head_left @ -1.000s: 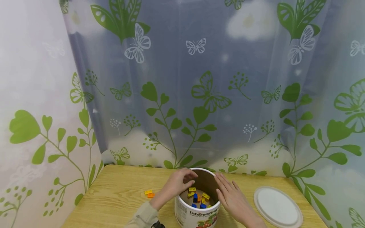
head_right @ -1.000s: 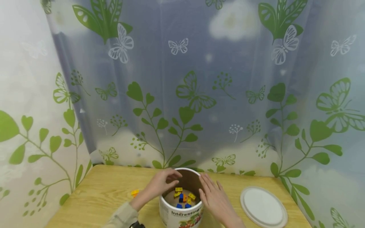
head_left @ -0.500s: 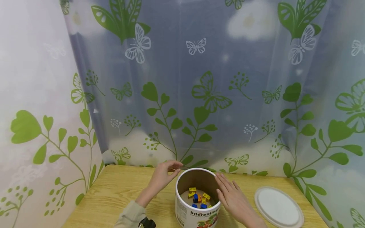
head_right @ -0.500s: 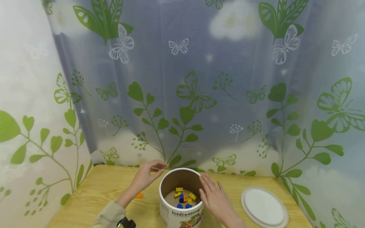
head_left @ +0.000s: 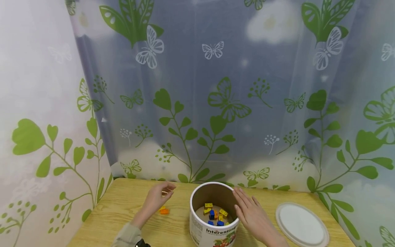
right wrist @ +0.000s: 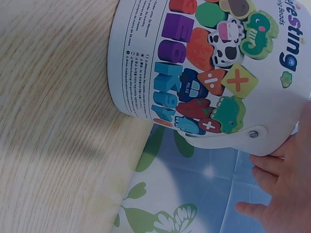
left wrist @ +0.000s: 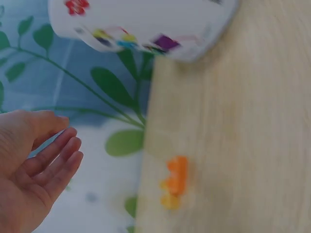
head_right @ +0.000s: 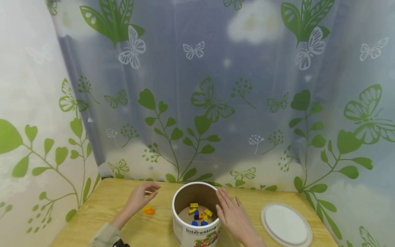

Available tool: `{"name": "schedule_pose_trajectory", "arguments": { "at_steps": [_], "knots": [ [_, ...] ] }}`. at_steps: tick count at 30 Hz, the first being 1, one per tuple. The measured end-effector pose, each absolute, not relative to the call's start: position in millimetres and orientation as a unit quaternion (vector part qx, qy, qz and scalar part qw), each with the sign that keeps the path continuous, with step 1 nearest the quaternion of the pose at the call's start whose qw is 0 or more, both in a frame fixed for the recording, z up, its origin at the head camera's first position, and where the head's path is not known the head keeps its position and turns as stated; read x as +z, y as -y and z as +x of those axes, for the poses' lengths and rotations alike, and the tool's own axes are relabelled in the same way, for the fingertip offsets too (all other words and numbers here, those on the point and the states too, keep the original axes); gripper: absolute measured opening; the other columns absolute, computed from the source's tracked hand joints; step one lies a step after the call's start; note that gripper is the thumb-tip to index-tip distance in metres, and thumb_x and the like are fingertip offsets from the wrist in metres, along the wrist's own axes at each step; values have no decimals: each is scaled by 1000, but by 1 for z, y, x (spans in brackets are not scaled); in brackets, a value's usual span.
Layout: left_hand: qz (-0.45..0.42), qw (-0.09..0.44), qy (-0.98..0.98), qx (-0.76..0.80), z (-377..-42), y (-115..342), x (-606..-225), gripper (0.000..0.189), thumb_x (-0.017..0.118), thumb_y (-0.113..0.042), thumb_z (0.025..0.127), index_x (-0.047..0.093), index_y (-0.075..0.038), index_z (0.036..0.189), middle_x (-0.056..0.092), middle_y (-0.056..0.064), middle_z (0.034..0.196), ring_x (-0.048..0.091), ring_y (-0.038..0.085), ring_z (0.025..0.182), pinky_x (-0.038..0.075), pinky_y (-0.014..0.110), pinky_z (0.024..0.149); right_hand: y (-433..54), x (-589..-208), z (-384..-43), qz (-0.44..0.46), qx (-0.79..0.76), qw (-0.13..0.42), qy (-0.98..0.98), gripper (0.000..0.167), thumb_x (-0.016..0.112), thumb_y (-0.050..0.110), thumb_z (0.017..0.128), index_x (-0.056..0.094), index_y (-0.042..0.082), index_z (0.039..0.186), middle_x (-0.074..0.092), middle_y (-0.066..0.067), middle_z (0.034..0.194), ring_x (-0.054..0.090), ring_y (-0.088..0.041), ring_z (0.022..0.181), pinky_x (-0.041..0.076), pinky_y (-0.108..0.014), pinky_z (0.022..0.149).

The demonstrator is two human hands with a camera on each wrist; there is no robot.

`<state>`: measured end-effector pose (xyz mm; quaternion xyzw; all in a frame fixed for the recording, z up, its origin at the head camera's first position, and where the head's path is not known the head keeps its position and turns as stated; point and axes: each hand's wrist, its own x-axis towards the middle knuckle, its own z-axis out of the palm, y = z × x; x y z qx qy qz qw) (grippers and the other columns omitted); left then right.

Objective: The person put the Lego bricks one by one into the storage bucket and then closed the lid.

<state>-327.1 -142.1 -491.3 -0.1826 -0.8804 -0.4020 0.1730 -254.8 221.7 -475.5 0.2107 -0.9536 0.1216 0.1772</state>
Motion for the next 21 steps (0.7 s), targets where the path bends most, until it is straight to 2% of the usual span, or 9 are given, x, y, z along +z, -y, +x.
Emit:
{"name": "schedule_pose_trajectory", "arguments": {
  "at_steps": [4,7,12,18,21],
  "knots": [
    [-173,141,889,-399,-328,155,-504,17,72,4,90,75,-7,104,74,12,102,70,26,87,61,34,73,-222,-475,-254,211,120,174,954,51,51,25,107,44,8,154,38,-7,161,38,-28,147,35,-62,114],
    [-173,116,898,-388,-329,164,-511,16,71,5,90,74,-2,104,73,16,101,70,29,87,61,37,72,-222,-475,-254,211,122,170,955,51,51,25,107,43,8,154,38,-7,161,37,-27,147,35,-62,114],
    [-162,67,913,-368,-333,175,-522,18,71,6,89,73,0,106,73,15,101,69,30,88,60,42,74,-222,-474,-253,214,125,179,952,50,52,23,106,44,7,153,39,-9,160,39,-29,146,35,-63,113],
    [-159,37,917,-365,-335,183,-534,28,67,14,85,74,-1,107,73,14,103,69,30,90,60,43,76,-222,-475,-254,218,123,182,951,51,52,23,106,44,6,153,39,-9,160,39,-29,146,35,-63,113],
    [-166,16,918,-359,-336,185,-539,37,64,20,79,74,-1,108,73,14,105,68,31,92,60,45,78,-222,-475,-254,218,124,176,952,51,52,23,106,44,6,153,39,-10,160,38,-29,146,35,-63,113]
  ]
}}
